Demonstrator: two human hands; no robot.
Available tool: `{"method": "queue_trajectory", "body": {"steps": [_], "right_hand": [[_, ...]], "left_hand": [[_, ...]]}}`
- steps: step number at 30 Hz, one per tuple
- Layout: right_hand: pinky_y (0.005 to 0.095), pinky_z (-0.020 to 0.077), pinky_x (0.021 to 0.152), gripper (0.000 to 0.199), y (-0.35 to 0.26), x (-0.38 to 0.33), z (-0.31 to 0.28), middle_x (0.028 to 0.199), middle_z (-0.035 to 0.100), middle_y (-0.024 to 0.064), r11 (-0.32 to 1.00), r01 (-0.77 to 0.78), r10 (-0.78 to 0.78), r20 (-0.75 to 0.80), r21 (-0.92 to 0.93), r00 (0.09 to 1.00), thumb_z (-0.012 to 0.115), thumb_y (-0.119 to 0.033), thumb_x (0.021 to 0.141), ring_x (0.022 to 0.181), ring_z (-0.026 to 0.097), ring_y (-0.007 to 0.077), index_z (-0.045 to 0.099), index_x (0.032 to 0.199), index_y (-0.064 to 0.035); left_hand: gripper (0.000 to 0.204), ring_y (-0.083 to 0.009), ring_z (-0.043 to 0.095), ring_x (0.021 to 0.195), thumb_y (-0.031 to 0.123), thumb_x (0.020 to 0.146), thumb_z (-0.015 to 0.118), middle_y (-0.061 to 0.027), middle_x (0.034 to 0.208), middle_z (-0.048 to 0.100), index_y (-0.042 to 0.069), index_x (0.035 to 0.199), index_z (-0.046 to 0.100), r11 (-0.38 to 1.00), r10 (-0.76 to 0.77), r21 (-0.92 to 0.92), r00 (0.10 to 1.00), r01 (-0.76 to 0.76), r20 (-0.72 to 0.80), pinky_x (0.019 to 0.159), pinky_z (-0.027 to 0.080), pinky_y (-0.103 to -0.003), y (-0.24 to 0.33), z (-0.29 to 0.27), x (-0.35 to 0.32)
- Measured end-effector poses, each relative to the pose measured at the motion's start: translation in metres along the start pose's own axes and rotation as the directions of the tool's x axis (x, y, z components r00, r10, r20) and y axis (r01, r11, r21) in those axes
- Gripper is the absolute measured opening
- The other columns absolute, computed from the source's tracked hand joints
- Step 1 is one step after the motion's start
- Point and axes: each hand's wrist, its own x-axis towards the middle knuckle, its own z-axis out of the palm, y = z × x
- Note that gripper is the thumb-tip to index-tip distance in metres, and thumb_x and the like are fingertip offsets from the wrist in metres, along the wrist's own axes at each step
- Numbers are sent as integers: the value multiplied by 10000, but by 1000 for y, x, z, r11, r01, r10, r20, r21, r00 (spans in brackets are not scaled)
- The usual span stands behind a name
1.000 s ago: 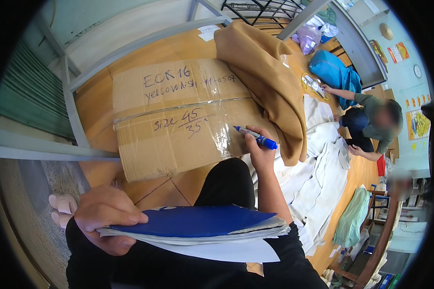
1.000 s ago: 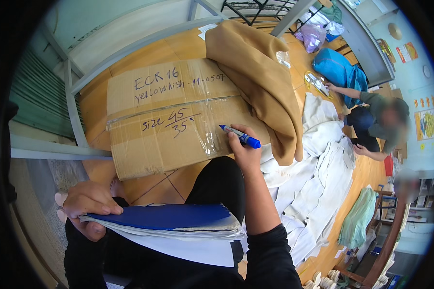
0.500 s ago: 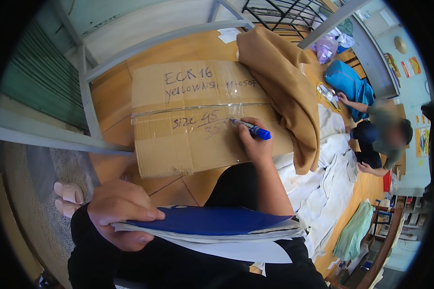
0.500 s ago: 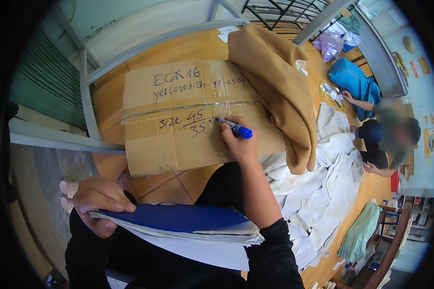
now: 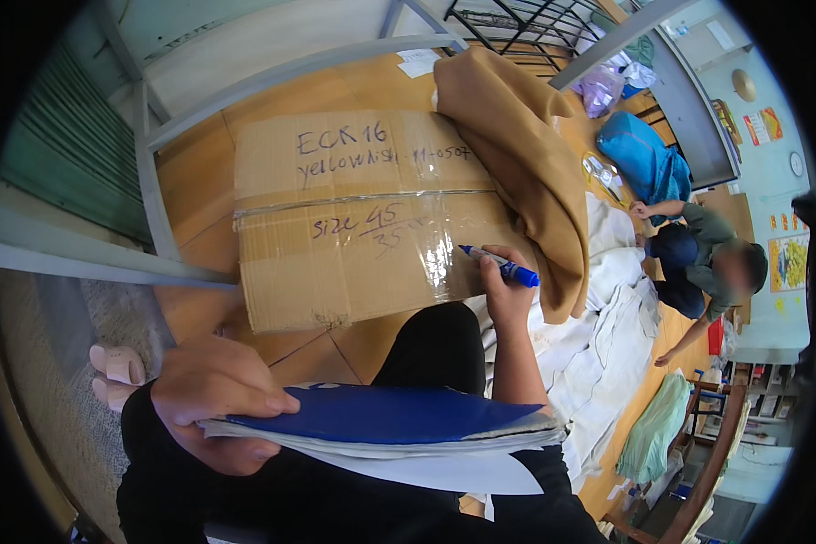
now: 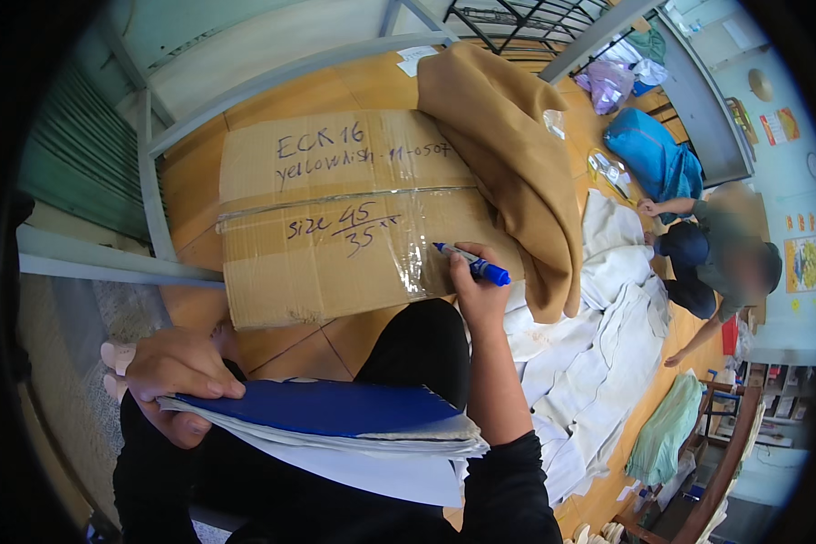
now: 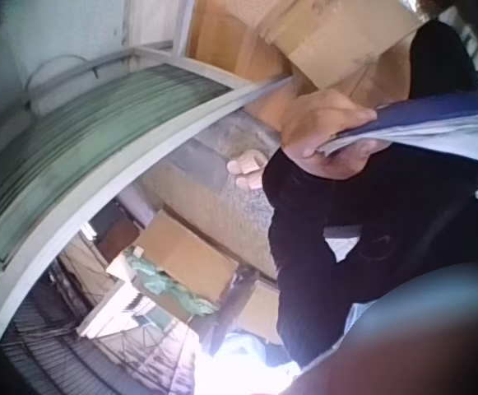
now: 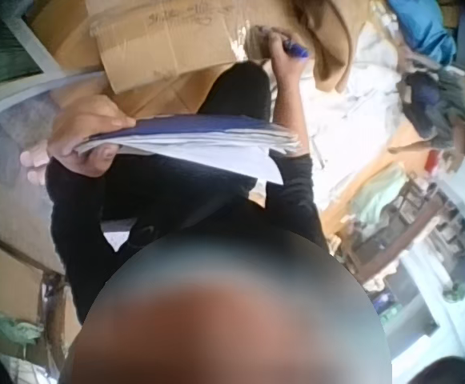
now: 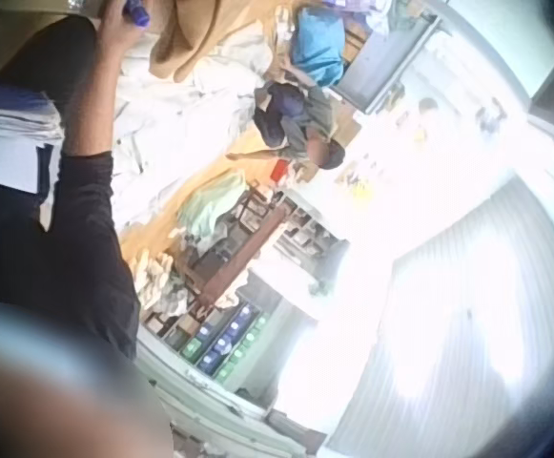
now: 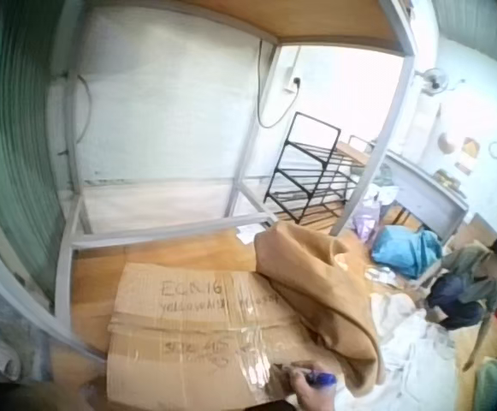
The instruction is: The person writes on a green sack and a cardboard box using a blue marker, then writes on a clipboard. They move around a cluttered room, pick up a sack, and place it into a large cardboard box.
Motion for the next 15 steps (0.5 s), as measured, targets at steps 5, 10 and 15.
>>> {"method": "queue_trajectory", "body": {"steps": [5, 10, 15], "right_hand": [[212, 478, 651, 226, 3, -5, 0, 799, 683, 39, 999, 10, -11, 16, 33, 1000, 703, -119, 872, 704, 587, 68, 678, 1038, 32], [221, 487, 640, 229, -1, -1, 6, 786, 691, 55, 999, 13, -14, -18, -29, 1000, 705, -136, 867, 695, 609, 80, 684, 1016, 36], [237, 500, 643, 231, -4, -1, -1, 777, 694, 61, 993, 50, -37, 121, -107, 992, 709, -150, 861, 693, 623, 92, 687, 994, 37]], "left_hand": [[320, -227, 684, 586, 99, 725, 764, -184, 795, 698, -51, 968, 621, 1000, 18, 15, 1000, -18, 22, 515, 551, -289, 0, -1, 2], [309, -226, 685, 583, 103, 728, 766, -176, 778, 692, -50, 951, 616, 999, 17, 32, 1000, -17, -8, 516, 555, -289, 2, 2, 2], [283, -225, 681, 570, 102, 732, 762, -172, 766, 688, -45, 927, 618, 999, 12, 31, 1000, -12, 9, 503, 550, -285, 1, 0, 1]]}}
